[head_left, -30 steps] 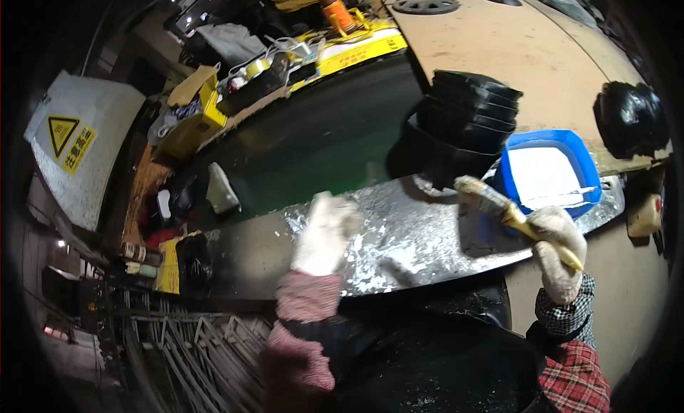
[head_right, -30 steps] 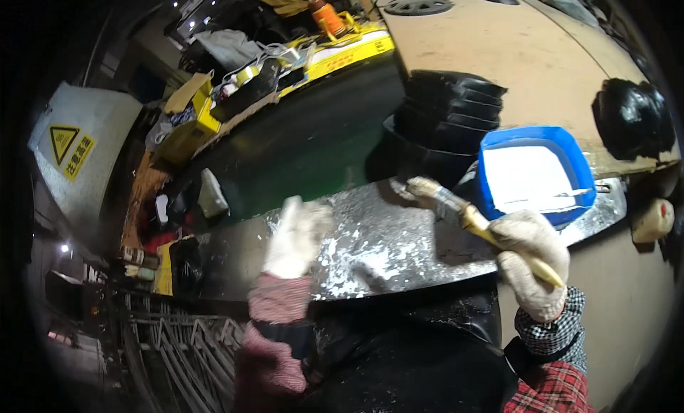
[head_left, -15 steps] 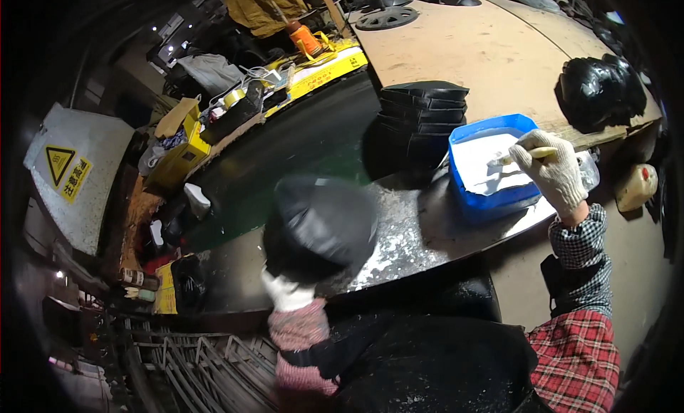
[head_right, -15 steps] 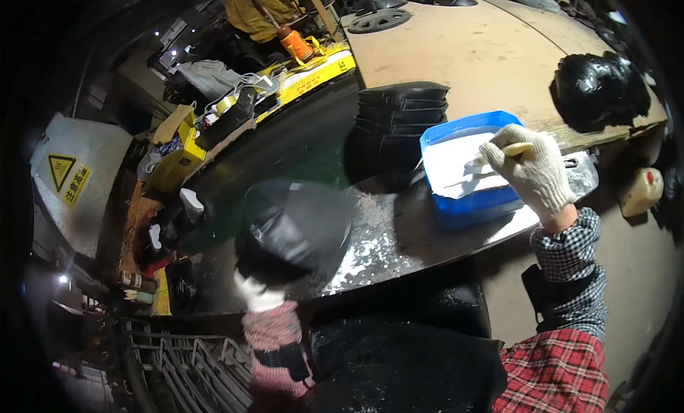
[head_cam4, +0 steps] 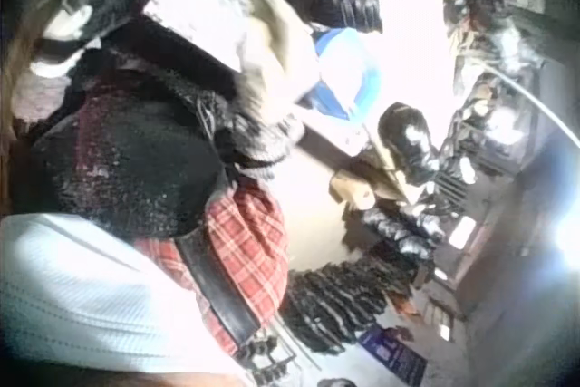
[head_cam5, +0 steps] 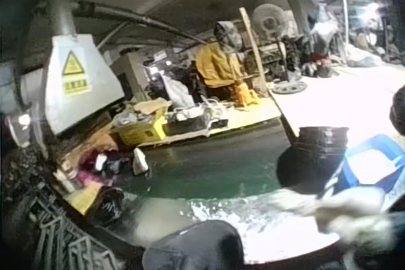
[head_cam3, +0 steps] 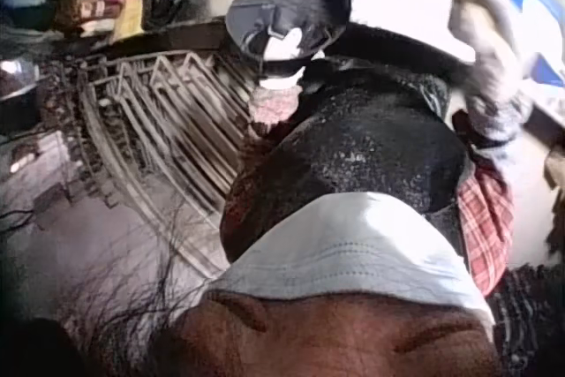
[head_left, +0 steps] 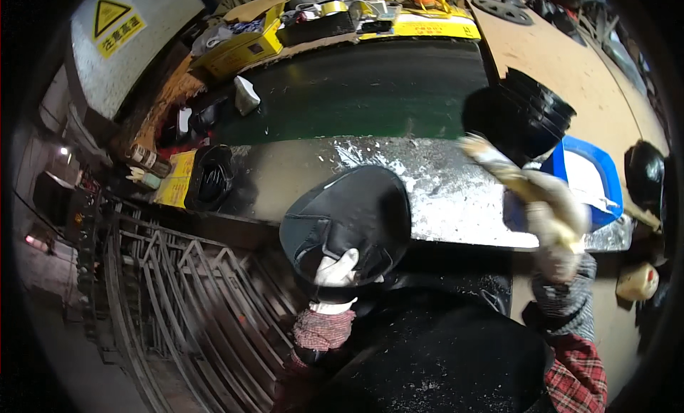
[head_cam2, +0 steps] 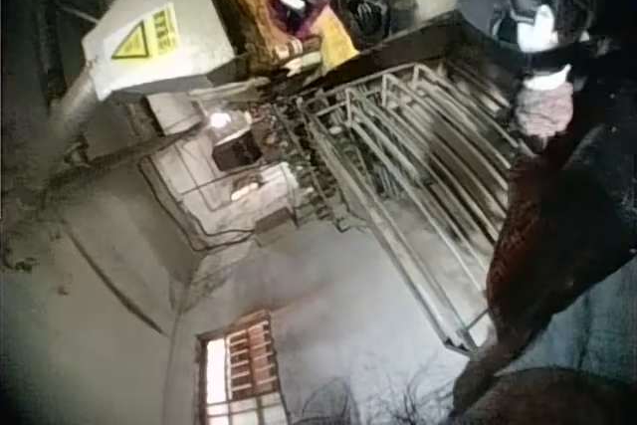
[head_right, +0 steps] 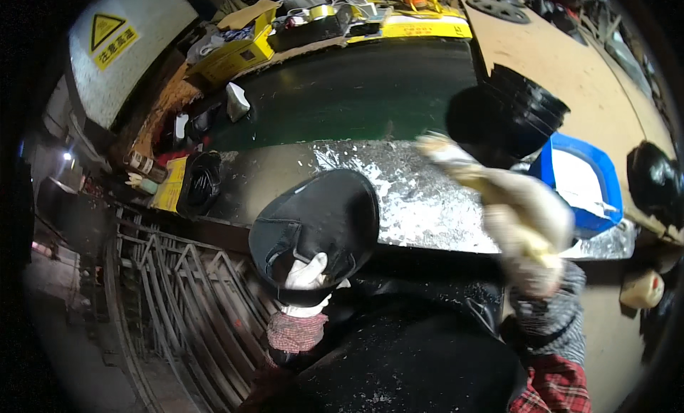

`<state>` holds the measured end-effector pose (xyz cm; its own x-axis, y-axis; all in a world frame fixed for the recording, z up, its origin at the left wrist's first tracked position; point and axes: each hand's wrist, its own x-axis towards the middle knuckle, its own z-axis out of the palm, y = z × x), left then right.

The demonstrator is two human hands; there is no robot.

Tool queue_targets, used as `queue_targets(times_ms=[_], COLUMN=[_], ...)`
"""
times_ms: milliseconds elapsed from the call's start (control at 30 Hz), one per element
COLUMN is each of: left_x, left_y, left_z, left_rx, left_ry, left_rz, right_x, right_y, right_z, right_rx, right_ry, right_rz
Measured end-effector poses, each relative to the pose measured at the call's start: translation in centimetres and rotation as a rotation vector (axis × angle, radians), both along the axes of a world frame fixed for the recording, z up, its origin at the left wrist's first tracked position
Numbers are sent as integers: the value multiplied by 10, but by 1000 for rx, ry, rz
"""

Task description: The person repeatedly picks up black shoe parts, applies white paint to the edges with a brush, and places them on a metal rack. The person also handles a white shoe sole, painting its edges before placing it on the rack.

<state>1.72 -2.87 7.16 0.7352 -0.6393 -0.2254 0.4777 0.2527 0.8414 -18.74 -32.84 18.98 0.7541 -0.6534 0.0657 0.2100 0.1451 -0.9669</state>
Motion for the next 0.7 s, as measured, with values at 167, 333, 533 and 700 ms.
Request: queue_targets(times_ms=[167, 333, 533, 700], left_x=[-4, 16, 17, 18], left_y=[-20, 2, -21, -30], left_z=[40, -4, 41, 47], left_rx=[-41, -201, -115, -72], left_ry=[-259, -153, -132, -170], left_rz=[26, 228, 93, 80], right_x=[118, 89, 122, 149], right_y=[53, 37, 54, 135], right_z=[11, -42, 7, 43], right_rx=[-720, -326, -569, -1155], right_ry=[-156, 13, 21, -301], right_rz=[254, 236, -8, 495])
